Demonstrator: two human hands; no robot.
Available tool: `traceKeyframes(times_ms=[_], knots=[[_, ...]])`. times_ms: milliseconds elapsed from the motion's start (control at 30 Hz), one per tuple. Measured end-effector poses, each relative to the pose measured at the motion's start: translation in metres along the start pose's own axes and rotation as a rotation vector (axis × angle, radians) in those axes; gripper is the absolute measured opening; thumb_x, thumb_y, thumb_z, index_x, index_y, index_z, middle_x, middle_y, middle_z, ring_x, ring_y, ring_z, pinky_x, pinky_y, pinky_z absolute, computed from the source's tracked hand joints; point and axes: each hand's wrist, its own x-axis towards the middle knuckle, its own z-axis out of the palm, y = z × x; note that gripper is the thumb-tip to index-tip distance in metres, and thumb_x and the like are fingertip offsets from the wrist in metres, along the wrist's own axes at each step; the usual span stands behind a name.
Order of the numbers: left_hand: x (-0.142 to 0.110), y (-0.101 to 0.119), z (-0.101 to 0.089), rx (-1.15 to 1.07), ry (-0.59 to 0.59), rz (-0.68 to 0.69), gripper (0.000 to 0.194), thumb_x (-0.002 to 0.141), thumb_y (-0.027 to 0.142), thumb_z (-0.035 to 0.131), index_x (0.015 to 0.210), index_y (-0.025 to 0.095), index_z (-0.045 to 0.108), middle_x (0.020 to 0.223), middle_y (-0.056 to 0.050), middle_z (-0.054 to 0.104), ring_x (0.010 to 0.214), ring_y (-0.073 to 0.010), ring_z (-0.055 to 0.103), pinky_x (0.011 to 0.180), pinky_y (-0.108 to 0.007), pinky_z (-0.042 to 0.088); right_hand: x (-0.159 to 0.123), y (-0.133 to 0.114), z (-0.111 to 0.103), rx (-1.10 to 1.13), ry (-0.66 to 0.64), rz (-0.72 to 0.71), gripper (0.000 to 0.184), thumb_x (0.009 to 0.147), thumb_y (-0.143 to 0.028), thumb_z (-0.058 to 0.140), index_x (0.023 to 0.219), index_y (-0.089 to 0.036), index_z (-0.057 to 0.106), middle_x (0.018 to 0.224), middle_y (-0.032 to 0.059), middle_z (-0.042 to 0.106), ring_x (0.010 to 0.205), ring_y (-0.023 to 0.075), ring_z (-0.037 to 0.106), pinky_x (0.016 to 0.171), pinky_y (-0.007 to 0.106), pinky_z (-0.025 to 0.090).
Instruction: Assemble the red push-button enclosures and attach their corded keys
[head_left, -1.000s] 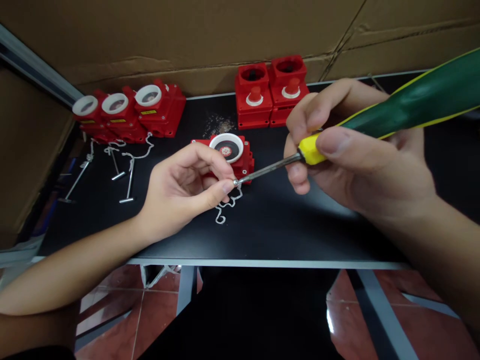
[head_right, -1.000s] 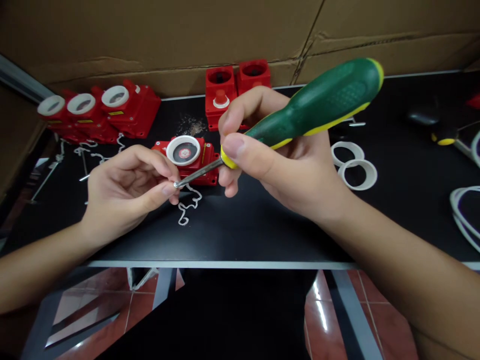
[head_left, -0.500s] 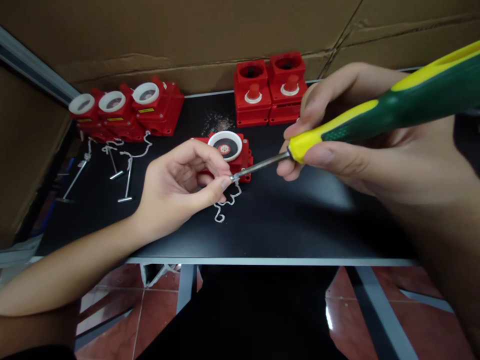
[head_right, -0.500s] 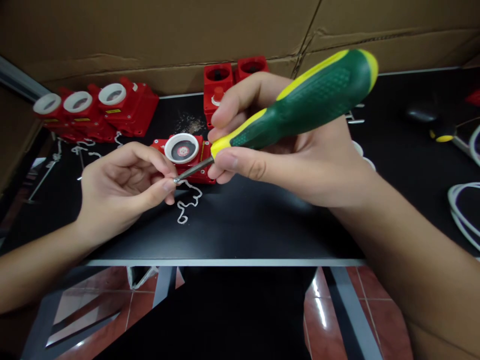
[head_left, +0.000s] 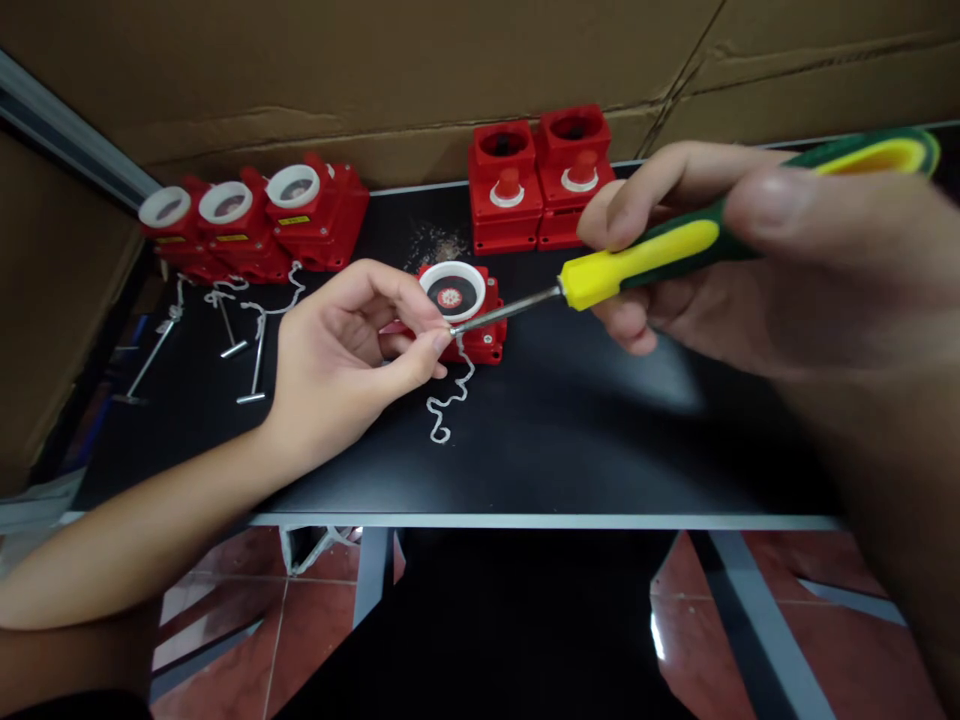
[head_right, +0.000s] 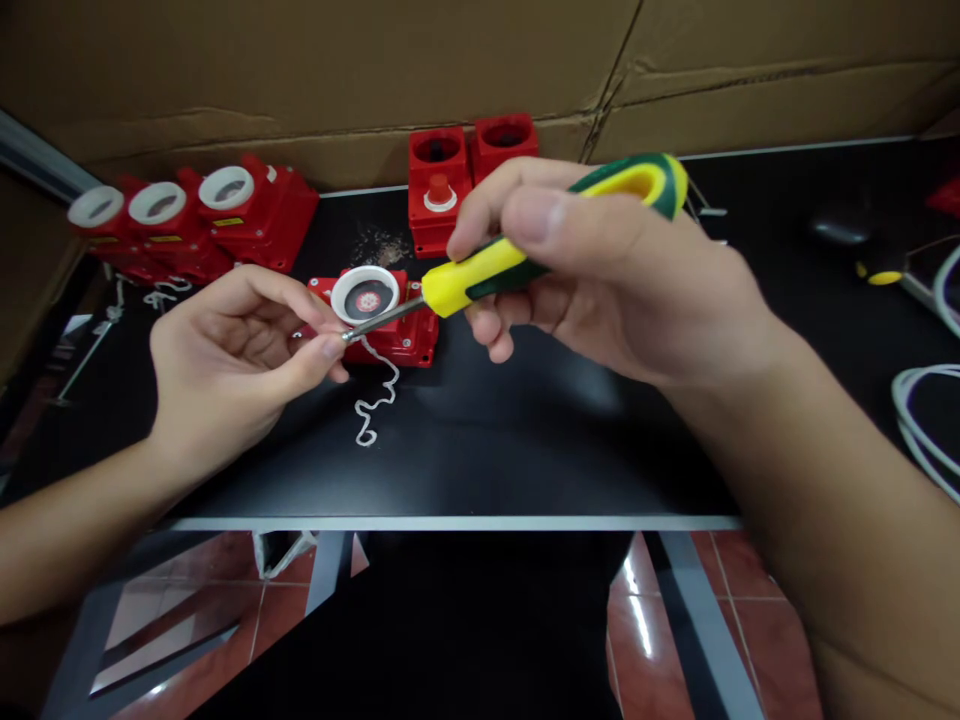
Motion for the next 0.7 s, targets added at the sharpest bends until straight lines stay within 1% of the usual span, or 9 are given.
traceKeyframes(times_ms=[67, 167, 333, 400, 467, 533, 600, 633, 700], knots=[[0.000, -0.001, 0.000, 0.008, 0.013, 0.005, 0.036, 0.097, 0.041, 0.116, 0.098, 0.026, 0.083, 0.103, -0.002, 0.082, 0.085, -0.0178, 0.081, 0.078, -0.036, 0.084, 0.000, -0.003, -0.004, -0.088, 0.043, -0.004, 0.041, 0.087, -0.053, 0.120, 0.099, -0.026, 0.092, 0.087, 0.0004, 0.087, 0.072, 0.0173, 0.083, 0.071, 0.032, 0.076], [0.001, -0.003, -0.001, 0.011, 0.022, 0.006, 0.037, 0.092, 0.035, 0.118, 0.096, 0.025, 0.083, 0.100, -0.003, 0.083, 0.084, -0.0199, 0.083, 0.074, -0.036, 0.084, 0.001, -0.004, -0.016, -0.309, 0.129, -0.090, 0.037, 0.082, -0.040, 0.124, 0.096, -0.027, 0.093, 0.089, 0.0009, 0.091, 0.077, 0.0181, 0.088, 0.079, 0.030, 0.080], [0.001, -0.006, -0.001, 0.008, 0.075, -0.048, 0.038, 0.093, 0.034, 0.117, 0.093, 0.024, 0.080, 0.097, -0.003, 0.085, 0.089, -0.0209, 0.088, 0.070, -0.030, 0.083, 0.007, 0.004, -0.031, -0.508, 0.158, -0.250, 0.038, 0.072, -0.043, 0.128, 0.090, -0.032, 0.096, 0.097, 0.0011, 0.093, 0.089, 0.0193, 0.091, 0.077, 0.023, 0.078], [0.000, -0.006, 0.000, -0.003, 0.079, -0.029, 0.038, 0.091, 0.031, 0.117, 0.092, 0.024, 0.080, 0.094, -0.002, 0.084, 0.088, -0.0194, 0.087, 0.071, -0.027, 0.082, 0.009, 0.006, -0.028, -0.469, 0.144, -0.212, 0.039, 0.075, -0.046, 0.127, 0.091, -0.029, 0.096, 0.091, 0.0031, 0.092, 0.080, 0.0188, 0.089, 0.072, 0.025, 0.078], [-0.001, -0.006, 0.001, 0.004, 0.086, -0.020, 0.036, 0.091, 0.030, 0.116, 0.092, 0.024, 0.080, 0.093, -0.001, 0.083, 0.087, -0.0183, 0.086, 0.072, -0.026, 0.082, 0.009, 0.006, -0.022, -0.404, 0.134, -0.125, 0.043, 0.084, -0.054, 0.122, 0.090, -0.023, 0.094, 0.081, 0.0053, 0.088, 0.064, 0.0180, 0.084, 0.061, 0.028, 0.076], [-0.001, -0.006, 0.001, 0.023, 0.098, -0.024, 0.036, 0.092, 0.030, 0.115, 0.092, 0.023, 0.080, 0.094, -0.001, 0.082, 0.085, -0.0176, 0.085, 0.073, -0.027, 0.083, 0.007, 0.007, -0.016, -0.374, 0.150, -0.053, 0.052, 0.089, -0.066, 0.116, 0.087, -0.020, 0.092, 0.070, 0.0056, 0.082, 0.050, 0.0173, 0.077, 0.047, 0.028, 0.068], [-0.001, -0.006, 0.001, 0.033, 0.113, -0.024, 0.036, 0.092, 0.031, 0.115, 0.092, 0.023, 0.079, 0.095, -0.002, 0.082, 0.084, -0.0171, 0.084, 0.072, -0.027, 0.083, 0.005, 0.008, -0.014, -0.373, 0.146, -0.027, 0.056, 0.091, -0.070, 0.114, 0.086, -0.019, 0.090, 0.065, 0.0047, 0.079, 0.042, 0.0170, 0.072, 0.040, 0.028, 0.060], [-0.001, -0.006, 0.001, 0.032, 0.120, -0.020, 0.037, 0.092, 0.031, 0.115, 0.091, 0.023, 0.079, 0.095, -0.002, 0.082, 0.084, -0.0171, 0.084, 0.072, -0.026, 0.082, 0.005, 0.008, -0.014, -0.381, 0.139, -0.035, 0.053, 0.092, -0.068, 0.114, 0.087, -0.020, 0.091, 0.065, 0.0039, 0.079, 0.043, 0.0170, 0.071, 0.040, 0.029, 0.059], [0.001, -0.007, 0.001, 0.029, 0.134, -0.019, 0.037, 0.091, 0.031, 0.116, 0.091, 0.023, 0.080, 0.094, -0.002, 0.082, 0.084, -0.0174, 0.084, 0.072, -0.027, 0.082, 0.004, 0.009, -0.017, -0.423, 0.114, -0.092, 0.043, 0.094, -0.059, 0.115, 0.092, -0.023, 0.093, 0.071, 0.0035, 0.081, 0.053, 0.0174, 0.076, 0.051, 0.030, 0.066]])
